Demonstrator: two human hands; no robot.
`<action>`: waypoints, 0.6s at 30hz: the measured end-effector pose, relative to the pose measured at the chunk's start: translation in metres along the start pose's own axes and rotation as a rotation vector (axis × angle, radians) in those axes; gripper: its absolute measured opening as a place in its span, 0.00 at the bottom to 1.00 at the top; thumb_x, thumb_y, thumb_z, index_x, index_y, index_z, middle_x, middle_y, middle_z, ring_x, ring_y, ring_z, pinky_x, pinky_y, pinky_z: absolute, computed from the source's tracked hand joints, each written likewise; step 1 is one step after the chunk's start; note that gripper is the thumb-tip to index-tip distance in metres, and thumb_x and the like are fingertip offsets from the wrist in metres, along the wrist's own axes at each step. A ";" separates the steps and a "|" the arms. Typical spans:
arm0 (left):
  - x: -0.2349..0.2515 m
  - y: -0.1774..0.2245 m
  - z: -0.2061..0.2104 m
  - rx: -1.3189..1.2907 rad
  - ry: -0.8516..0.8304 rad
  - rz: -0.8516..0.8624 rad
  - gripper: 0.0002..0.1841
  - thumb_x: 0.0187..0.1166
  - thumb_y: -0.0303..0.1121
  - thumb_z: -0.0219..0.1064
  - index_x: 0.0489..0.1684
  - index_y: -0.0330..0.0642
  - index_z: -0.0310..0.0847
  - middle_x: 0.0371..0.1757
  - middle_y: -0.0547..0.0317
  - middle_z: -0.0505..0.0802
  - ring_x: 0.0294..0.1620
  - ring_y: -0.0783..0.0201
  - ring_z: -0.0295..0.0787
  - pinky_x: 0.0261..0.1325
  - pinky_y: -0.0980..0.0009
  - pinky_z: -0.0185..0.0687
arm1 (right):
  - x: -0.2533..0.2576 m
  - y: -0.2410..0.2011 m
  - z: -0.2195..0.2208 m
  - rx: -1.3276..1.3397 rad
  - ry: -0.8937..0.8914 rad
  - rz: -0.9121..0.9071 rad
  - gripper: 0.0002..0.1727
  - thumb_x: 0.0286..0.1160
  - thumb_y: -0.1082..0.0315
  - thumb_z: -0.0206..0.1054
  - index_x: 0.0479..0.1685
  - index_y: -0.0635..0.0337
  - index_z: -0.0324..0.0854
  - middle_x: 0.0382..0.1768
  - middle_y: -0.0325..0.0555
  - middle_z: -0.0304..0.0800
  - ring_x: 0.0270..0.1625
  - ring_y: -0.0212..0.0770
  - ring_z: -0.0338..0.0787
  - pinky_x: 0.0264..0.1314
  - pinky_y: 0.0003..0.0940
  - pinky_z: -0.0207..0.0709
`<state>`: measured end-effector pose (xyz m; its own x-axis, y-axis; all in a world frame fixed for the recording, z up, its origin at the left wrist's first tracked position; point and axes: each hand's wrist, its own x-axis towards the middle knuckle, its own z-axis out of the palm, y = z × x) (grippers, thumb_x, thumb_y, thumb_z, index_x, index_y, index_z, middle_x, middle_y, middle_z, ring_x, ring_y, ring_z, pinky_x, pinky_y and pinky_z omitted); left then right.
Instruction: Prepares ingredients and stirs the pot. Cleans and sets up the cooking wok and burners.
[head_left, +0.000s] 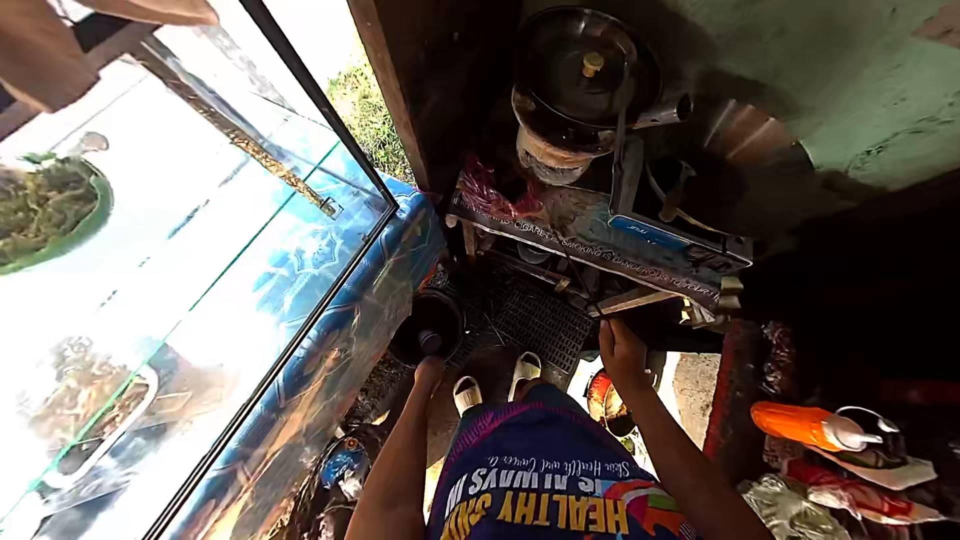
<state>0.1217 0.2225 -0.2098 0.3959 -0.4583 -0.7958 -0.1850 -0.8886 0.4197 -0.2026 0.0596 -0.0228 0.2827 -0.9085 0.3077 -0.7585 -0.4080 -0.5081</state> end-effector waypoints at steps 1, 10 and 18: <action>0.001 0.031 -0.004 0.027 0.012 0.066 0.22 0.91 0.38 0.58 0.71 0.29 0.78 0.67 0.29 0.86 0.69 0.36 0.84 0.75 0.40 0.73 | -0.002 0.007 -0.002 0.013 -0.012 0.003 0.17 0.83 0.71 0.56 0.37 0.79 0.86 0.25 0.64 0.89 0.27 0.58 0.92 0.31 0.51 0.85; 0.003 0.301 -0.033 0.175 0.299 0.788 0.14 0.83 0.24 0.61 0.61 0.28 0.85 0.69 0.29 0.84 0.71 0.37 0.83 0.77 0.45 0.75 | -0.009 0.049 -0.015 0.088 -0.111 0.089 0.18 0.82 0.70 0.56 0.35 0.79 0.85 0.21 0.62 0.86 0.23 0.56 0.89 0.28 0.49 0.82; 0.060 0.442 -0.096 0.276 0.533 0.719 0.17 0.81 0.27 0.59 0.65 0.38 0.86 0.74 0.32 0.81 0.78 0.36 0.75 0.78 0.39 0.70 | -0.014 0.032 -0.015 0.015 -0.053 0.187 0.20 0.80 0.67 0.54 0.32 0.76 0.86 0.18 0.59 0.85 0.20 0.54 0.89 0.24 0.47 0.81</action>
<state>0.1498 -0.1958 -0.0299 0.4504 -0.8913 -0.0516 -0.7255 -0.3991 0.5607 -0.2391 0.0609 -0.0315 0.1683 -0.9719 0.1643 -0.7920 -0.2325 -0.5644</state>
